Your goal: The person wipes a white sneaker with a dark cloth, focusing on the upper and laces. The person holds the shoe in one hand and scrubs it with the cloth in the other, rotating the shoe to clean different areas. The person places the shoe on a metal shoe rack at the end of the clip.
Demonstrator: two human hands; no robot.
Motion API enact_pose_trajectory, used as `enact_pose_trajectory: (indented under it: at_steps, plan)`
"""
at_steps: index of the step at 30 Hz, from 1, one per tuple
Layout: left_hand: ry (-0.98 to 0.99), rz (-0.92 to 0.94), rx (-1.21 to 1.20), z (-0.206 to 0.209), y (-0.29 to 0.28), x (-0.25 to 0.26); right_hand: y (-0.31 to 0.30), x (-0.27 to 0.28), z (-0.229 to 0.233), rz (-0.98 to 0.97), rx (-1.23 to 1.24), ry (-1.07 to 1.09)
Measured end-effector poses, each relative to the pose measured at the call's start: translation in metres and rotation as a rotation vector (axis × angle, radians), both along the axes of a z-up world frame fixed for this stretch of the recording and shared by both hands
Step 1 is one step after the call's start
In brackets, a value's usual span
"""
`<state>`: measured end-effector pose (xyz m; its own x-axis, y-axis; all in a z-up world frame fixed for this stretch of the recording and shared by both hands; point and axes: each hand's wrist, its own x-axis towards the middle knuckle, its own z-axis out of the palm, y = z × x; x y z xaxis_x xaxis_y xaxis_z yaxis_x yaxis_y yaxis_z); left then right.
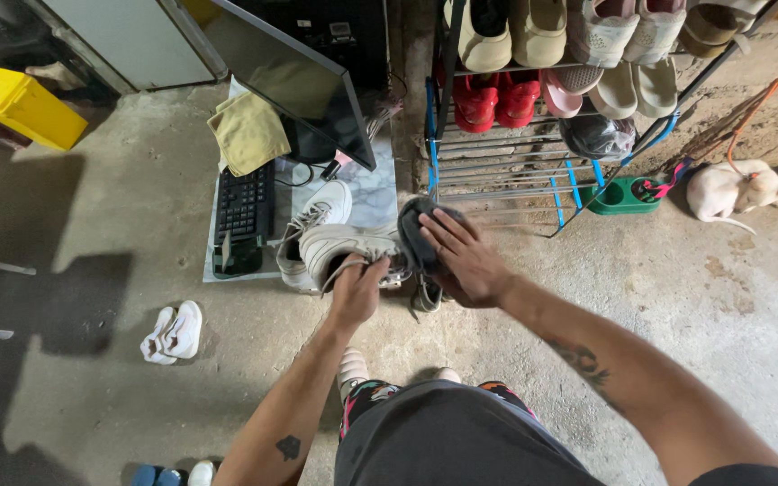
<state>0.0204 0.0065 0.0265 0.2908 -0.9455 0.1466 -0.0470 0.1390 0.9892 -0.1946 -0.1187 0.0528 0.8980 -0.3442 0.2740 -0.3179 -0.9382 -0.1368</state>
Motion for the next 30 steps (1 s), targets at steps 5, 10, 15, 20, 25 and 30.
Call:
enact_pose_trajectory:
  at_steps: [5,10,15,20,25,30]
  plan:
    - [0.308,0.03,0.325,-0.009,-0.001,0.007,-0.027,-0.003,0.026,0.15,-0.032,0.147]
    - [0.524,0.029,0.323,-0.027,-0.01,0.013,-0.04,-0.003,0.016,0.166,-0.034,-0.029]
    - [0.65,0.037,0.272,-0.031,-0.01,0.014,-0.047,-0.002,0.003,0.217,0.027,-0.26]
    - [0.725,0.08,0.295,-0.021,-0.009,0.02,-0.06,-0.002,-0.007,0.262,0.029,-0.314]
    - [0.875,0.052,0.277,-0.019,-0.006,0.028,-0.05,0.006,0.004,0.195,-0.11,-0.259]
    - [0.926,0.048,0.221,-0.012,0.01,0.042,-0.021,0.038,0.031,0.212,-0.255,-0.064]
